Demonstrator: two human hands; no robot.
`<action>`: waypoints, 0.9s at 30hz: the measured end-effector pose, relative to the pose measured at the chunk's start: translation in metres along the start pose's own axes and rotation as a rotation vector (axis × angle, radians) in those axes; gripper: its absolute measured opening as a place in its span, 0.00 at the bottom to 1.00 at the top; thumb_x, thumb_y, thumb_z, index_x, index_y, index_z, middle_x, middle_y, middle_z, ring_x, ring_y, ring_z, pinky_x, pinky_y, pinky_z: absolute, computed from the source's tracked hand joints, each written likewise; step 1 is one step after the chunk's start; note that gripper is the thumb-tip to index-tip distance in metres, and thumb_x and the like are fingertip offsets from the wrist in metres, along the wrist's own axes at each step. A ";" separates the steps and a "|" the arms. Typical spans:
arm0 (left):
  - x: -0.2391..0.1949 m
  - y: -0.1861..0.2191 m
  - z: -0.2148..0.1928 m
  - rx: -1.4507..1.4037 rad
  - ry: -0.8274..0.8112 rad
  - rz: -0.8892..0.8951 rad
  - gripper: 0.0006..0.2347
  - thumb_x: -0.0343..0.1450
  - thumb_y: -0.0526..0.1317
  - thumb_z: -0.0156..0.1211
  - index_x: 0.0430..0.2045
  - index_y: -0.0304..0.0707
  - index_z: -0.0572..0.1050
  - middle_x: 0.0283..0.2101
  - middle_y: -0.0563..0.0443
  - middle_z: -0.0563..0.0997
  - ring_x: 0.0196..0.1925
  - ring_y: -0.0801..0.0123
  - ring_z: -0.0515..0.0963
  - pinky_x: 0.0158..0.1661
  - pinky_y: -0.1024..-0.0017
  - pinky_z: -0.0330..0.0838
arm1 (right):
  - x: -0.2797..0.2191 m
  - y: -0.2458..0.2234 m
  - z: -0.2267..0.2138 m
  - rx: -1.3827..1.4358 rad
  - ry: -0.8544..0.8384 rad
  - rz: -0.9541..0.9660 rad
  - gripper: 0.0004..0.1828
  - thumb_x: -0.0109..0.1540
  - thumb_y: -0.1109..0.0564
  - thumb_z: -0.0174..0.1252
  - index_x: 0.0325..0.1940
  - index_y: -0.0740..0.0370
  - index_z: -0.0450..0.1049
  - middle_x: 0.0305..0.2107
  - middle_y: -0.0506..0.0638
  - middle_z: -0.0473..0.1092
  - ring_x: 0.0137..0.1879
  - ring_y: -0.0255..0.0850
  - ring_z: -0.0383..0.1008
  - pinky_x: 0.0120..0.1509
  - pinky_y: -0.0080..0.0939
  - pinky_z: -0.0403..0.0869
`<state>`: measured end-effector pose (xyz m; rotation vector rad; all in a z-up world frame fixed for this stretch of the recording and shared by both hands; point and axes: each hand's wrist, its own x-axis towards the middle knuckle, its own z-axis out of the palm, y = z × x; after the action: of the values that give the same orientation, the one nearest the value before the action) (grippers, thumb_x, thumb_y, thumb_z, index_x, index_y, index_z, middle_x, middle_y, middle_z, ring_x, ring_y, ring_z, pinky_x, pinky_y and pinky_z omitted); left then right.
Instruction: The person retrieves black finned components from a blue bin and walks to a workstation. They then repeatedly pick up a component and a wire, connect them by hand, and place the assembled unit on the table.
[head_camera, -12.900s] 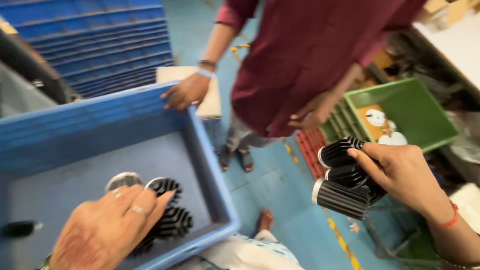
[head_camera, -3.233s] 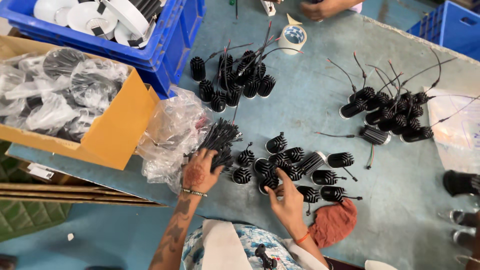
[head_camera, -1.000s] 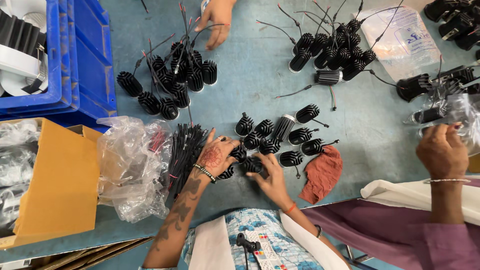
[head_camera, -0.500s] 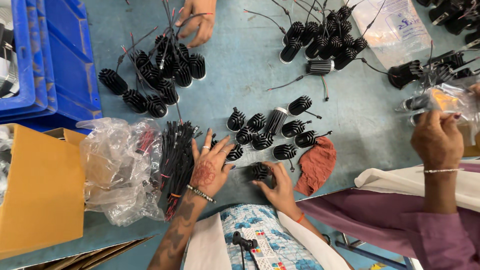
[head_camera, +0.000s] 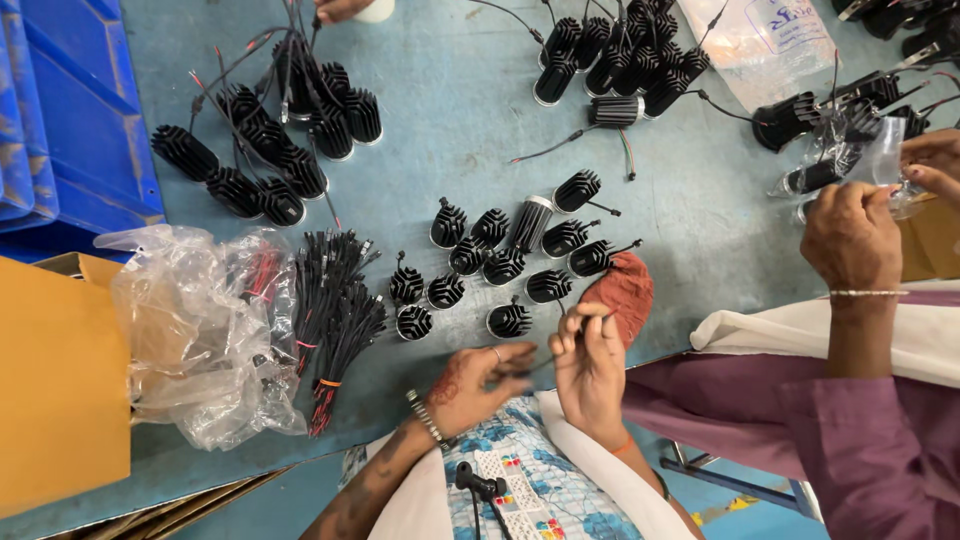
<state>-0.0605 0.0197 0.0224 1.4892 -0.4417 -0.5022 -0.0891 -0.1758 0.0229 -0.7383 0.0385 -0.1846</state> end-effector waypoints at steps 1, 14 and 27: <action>0.004 -0.004 0.005 -0.140 0.013 -0.074 0.16 0.70 0.35 0.64 0.51 0.32 0.78 0.46 0.40 0.86 0.46 0.64 0.88 0.47 0.70 0.83 | 0.004 -0.003 0.007 -0.035 0.037 0.001 0.11 0.76 0.57 0.47 0.60 0.65 0.67 0.44 0.50 0.66 0.47 0.36 0.67 0.56 0.41 0.68; 0.018 0.032 -0.016 0.234 0.109 0.008 0.32 0.67 0.27 0.60 0.67 0.47 0.57 0.39 0.44 0.88 0.39 0.62 0.89 0.38 0.71 0.82 | 0.000 -0.031 0.055 -1.632 -0.444 -0.553 0.16 0.58 0.63 0.66 0.50 0.63 0.78 0.44 0.53 0.76 0.49 0.49 0.78 0.54 0.45 0.75; 0.065 -0.059 0.001 0.082 0.407 0.067 0.12 0.66 0.32 0.70 0.41 0.30 0.79 0.40 0.46 0.86 0.42 0.71 0.85 0.44 0.75 0.79 | 0.007 -0.035 0.033 -1.432 0.025 -0.237 0.10 0.58 0.62 0.69 0.43 0.65 0.83 0.29 0.48 0.76 0.27 0.29 0.69 0.30 0.30 0.66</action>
<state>-0.0107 -0.0191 -0.0380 1.6028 -0.1916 -0.1207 -0.0847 -0.1808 0.0710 -2.1730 0.1109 -0.3952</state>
